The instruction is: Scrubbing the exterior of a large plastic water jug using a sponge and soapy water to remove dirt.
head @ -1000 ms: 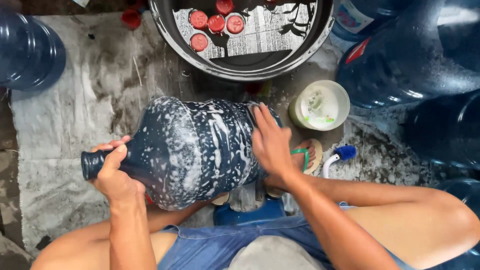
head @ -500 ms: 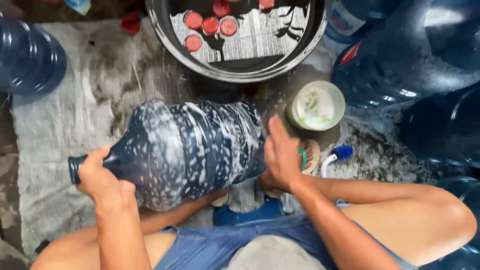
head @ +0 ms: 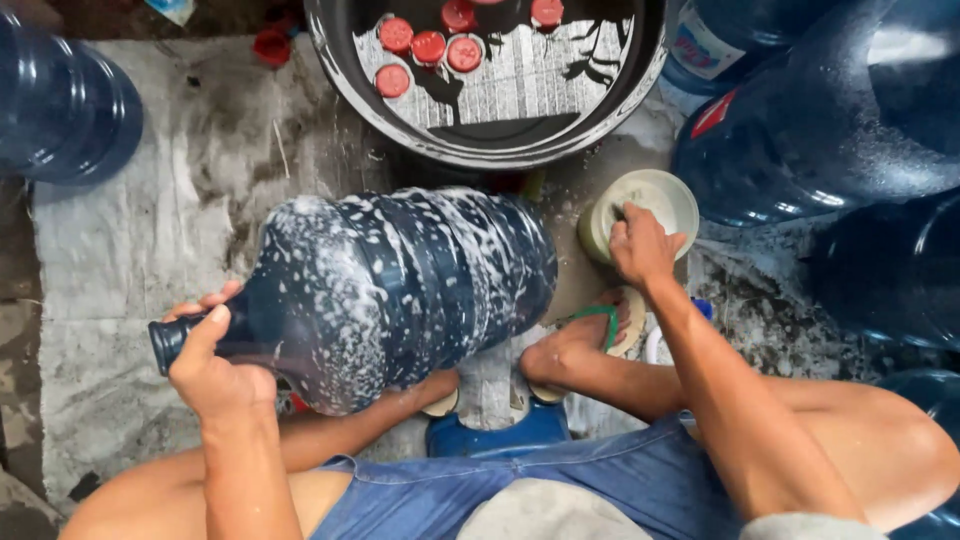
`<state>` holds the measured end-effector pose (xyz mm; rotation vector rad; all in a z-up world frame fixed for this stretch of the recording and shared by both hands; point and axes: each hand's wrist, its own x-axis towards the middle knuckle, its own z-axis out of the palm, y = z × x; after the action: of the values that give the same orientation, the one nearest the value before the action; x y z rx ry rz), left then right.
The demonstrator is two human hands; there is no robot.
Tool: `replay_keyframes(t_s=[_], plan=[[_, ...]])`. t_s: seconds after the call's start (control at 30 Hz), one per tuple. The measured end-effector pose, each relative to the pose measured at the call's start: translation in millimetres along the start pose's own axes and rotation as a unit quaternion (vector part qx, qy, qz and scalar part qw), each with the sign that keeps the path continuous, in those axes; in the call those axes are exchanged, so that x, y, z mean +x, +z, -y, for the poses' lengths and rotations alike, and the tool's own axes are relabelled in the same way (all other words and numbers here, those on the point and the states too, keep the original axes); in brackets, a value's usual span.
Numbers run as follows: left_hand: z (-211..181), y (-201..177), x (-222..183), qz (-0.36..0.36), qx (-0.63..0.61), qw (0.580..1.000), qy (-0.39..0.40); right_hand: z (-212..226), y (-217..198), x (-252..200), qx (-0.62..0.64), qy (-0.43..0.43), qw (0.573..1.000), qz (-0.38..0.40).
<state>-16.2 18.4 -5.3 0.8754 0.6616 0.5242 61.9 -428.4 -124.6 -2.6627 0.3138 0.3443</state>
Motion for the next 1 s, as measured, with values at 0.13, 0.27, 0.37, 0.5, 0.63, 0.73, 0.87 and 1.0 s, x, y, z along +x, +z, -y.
replay_keyframes(t_s=[0.13, 0.27, 0.37, 0.5, 0.63, 0.73, 0.87, 1.0], plan=[[-5.6, 3.1, 2.3, -0.101, 0.006, 0.995, -0.018, 77.7, -14.0, -86.7, 0.18, -0.053, 0.98, -0.07], [-8.7, 16.2, -5.3, -0.203, 0.055, 0.977, -0.012, 120.0, 16.3, -163.0, 0.234, -0.169, 0.953, -0.091], [-3.5, 13.3, -4.5, -0.151, 0.072, 0.986, 0.008, 119.2, 27.8, -152.3, 0.197, -0.201, 0.955, -0.089], [-3.8, 28.4, -29.9, -0.096, 0.122, 0.985, 0.082, 115.5, 24.8, -65.2, 0.125, -0.178, 0.976, 0.007], [-1.3, 35.8, -21.6, -0.125, 0.051, 0.987, 0.089, 124.1, 12.5, -91.8, 0.192, -0.217, 0.957, -0.033], [-2.0, 24.4, -22.1, -0.14, 0.101, 0.982, 0.071, 124.4, 2.9, -162.4, 0.165, -0.241, 0.951, -0.102], [3.0, 27.5, -19.2, -0.062, 0.117, 0.989, 0.07, 124.4, 9.6, -115.5, 0.156, -0.21, 0.962, -0.078], [3.0, 35.5, -32.6, -0.058, 0.105, 0.988, 0.098, 134.5, 10.7, -30.5, 0.092, -0.161, 0.976, 0.117]])
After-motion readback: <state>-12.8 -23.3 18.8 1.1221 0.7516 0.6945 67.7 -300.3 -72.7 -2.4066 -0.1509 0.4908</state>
